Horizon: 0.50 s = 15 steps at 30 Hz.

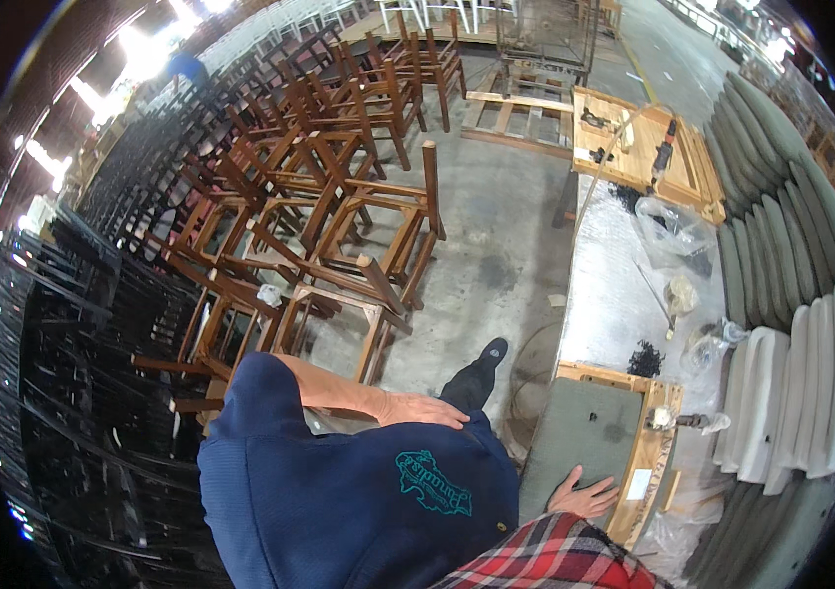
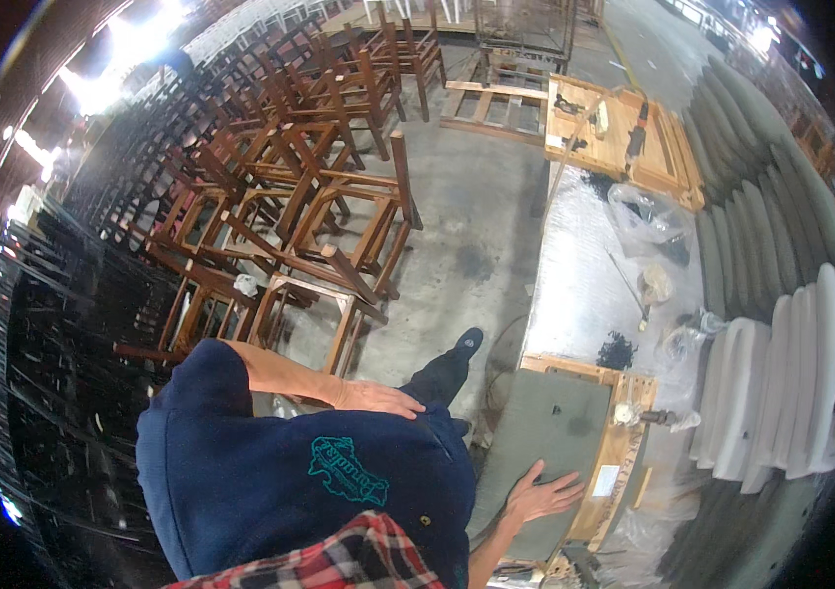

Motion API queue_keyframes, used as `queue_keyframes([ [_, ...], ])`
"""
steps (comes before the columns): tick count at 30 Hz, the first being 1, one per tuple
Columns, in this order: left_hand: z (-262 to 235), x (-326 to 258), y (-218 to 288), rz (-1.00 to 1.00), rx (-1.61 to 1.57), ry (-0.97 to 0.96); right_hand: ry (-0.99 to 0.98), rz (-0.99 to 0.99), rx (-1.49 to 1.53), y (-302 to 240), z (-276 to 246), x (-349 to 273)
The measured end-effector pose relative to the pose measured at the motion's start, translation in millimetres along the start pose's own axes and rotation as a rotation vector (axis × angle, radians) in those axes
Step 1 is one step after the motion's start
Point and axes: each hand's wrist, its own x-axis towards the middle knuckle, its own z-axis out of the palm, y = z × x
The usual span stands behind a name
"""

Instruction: The person attaches a gray upholstered seat to a wooden chair frame using a pneumatic drill and screws. They secure multiple fasteners, flip the seat, and then lift the completed chair to place it upright.

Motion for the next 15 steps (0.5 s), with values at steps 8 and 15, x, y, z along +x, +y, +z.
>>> queue_keyframes([
  [8,2.3,1.2,-12.7,0.022,0.015,0.013,0.167,-0.023,0.013,0.3,9.8,-0.3],
  [15,-0.3,-3.3,-13.2,0.012,0.052,0.006,0.126,0.045,0.029,1.7,14.4,1.0],
])
